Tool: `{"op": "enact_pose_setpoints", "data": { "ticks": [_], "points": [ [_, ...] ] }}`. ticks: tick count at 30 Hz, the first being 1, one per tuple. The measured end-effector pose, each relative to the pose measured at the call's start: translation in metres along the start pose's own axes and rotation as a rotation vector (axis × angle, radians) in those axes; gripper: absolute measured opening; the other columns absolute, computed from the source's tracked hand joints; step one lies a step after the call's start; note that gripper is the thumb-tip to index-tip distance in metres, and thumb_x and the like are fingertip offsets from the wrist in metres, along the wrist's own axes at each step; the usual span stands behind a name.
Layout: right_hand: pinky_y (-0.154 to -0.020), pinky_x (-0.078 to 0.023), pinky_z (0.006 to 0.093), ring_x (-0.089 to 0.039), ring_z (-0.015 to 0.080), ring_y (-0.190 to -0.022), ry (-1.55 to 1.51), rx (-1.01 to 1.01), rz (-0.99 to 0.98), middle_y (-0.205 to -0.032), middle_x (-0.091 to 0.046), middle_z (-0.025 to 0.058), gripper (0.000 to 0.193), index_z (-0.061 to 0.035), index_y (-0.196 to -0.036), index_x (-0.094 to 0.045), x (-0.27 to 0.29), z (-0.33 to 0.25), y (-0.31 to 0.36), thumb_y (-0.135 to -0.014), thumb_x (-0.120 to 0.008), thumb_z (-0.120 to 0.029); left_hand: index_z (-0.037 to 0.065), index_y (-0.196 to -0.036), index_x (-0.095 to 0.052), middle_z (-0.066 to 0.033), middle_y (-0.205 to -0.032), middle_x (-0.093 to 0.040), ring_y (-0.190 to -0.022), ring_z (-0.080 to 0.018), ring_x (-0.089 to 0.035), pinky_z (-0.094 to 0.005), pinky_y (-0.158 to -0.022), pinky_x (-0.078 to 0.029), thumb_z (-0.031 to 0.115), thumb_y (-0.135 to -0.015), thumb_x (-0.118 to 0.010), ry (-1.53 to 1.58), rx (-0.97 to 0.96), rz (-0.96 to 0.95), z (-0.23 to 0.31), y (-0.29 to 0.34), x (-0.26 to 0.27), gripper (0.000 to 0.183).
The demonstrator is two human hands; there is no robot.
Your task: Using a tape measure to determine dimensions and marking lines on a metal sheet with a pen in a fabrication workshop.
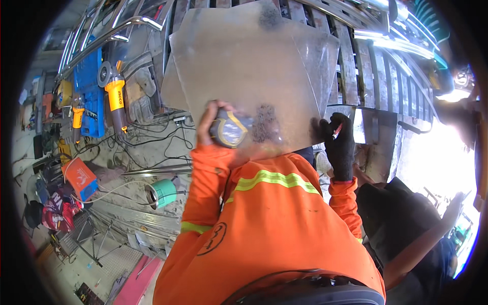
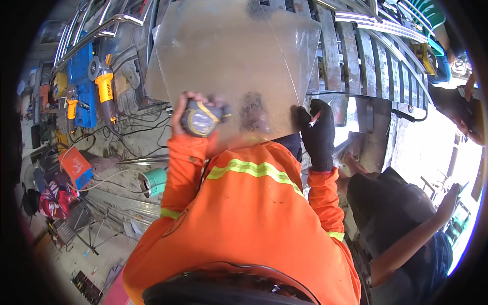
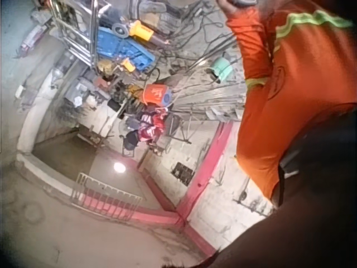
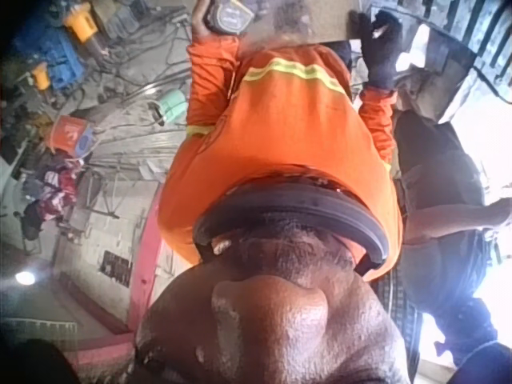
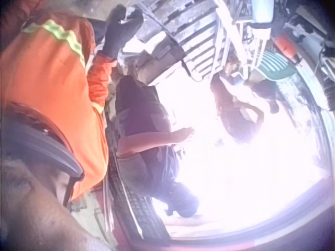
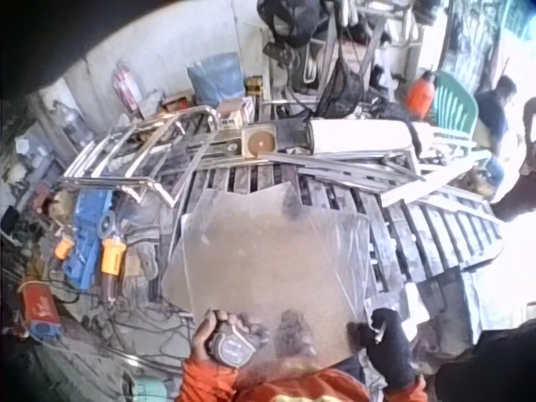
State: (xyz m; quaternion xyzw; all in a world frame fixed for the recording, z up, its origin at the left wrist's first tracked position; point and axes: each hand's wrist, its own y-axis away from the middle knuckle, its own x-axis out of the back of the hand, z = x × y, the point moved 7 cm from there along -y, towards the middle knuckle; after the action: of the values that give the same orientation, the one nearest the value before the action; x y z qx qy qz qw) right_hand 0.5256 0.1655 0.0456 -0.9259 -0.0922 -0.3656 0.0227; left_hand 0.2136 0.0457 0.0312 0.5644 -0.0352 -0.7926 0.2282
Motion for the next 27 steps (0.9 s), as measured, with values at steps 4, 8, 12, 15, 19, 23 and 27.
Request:
{"op": "enact_pose_setpoints", "data": {
  "ticks": [4,8,12,15,19,23,27],
  "points": [
    [-0.075,-0.054,0.0358,-0.069,0.0219,-0.085,-0.131,-0.108,-0.117,-0.098,-0.071,0.0134,0.036,-0.0033,-0.119,-0.061,-0.012,0.036,0.017,-0.093,-0.077,-0.022,0.01,-0.102,-0.059,-0.0053,-0.099,-0.061,-0.103,-0.0297,-0.067,-0.0579,-0.103,-0.05,0.04,-0.108,-0.051,-0.181,0.087,0.045,0.077,0.031,0.043,0.032],
    [-0.057,-0.046,0.0254,-0.06,0.009,-0.066,-0.434,-0.317,-0.26,-0.085,-0.069,0.0046,0.025,-0.0049,-0.118,-0.062,-0.03,0.045,0.021,-0.098,-0.07,-0.017,0.007,-0.101,-0.061,-0.0119,-0.108,-0.07,-0.075,-0.0238,-0.07,-0.0367,-0.067,-0.058,0.043,-0.105,-0.058,-0.956,0.115,0.564,0.141,0.068,0.129,0.036],
    [-0.054,-0.042,0.0247,-0.054,0.0075,-0.061,-0.362,-0.369,-0.3,-0.078,-0.063,0.002,0.024,-0.0055,-0.116,-0.062,-0.026,0.039,0.02,-0.098,-0.071,-0.019,0.005,-0.097,-0.061,-0.0153,-0.117,-0.071,-0.072,-0.0202,-0.069,-0.033,-0.067,-0.056,0.045,-0.104,-0.06,-1.062,0.277,0.556,0.116,0.08,0.136,0.04],
    [-0.053,-0.042,0.0233,-0.053,0.0065,-0.062,-0.342,-0.401,-0.302,-0.082,-0.062,0.0002,0.021,-0.0071,-0.118,-0.062,-0.02,0.043,0.026,-0.101,-0.066,-0.018,0.006,-0.095,-0.062,-0.0139,-0.11,-0.072,-0.073,-0.0184,-0.068,-0.031,-0.068,-0.056,0.044,-0.104,-0.06,-0.994,0.289,0.51,0.106,0.078,0.116,0.039],
    [-0.054,-0.041,0.0241,-0.053,0.0072,-0.06,-0.355,-0.437,-0.269,-0.074,-0.056,-0.0006,0.024,-0.0057,-0.113,-0.062,-0.014,0.042,0.037,-0.098,-0.07,-0.022,0.008,-0.096,-0.06,-0.015,-0.11,-0.071,-0.073,-0.0172,-0.066,-0.0318,-0.066,-0.055,0.045,-0.104,-0.059,-1.092,0.27,0.442,0.107,0.061,0.115,0.038],
    [-0.054,-0.042,0.024,-0.054,0.0073,-0.061,-0.377,-0.441,-0.279,-0.075,-0.057,-0.0005,0.022,-0.0046,-0.112,-0.063,-0.01,0.042,0.054,-0.099,-0.068,-0.022,0.007,-0.096,-0.06,-0.0153,-0.11,-0.071,-0.074,-0.0159,-0.065,-0.0312,-0.07,-0.055,0.045,-0.105,-0.057,-1.162,0.274,0.401,0.107,0.049,0.118,0.039],
    [-0.054,-0.043,0.0239,-0.053,0.0067,-0.061,-0.479,-0.532,-0.319,-0.079,-0.06,-0.0005,0.024,-0.0047,-0.111,-0.063,-0.012,0.061,0.077,-0.1,-0.069,-0.024,0.005,-0.097,-0.065,-0.0091,-0.103,-0.072,-0.093,-0.0139,-0.063,-0.0318,-0.084,-0.05,0.046,-0.106,-0.056,-1.199,0.333,0.392,0.11,0.041,0.109,0.043]
  ]
}}
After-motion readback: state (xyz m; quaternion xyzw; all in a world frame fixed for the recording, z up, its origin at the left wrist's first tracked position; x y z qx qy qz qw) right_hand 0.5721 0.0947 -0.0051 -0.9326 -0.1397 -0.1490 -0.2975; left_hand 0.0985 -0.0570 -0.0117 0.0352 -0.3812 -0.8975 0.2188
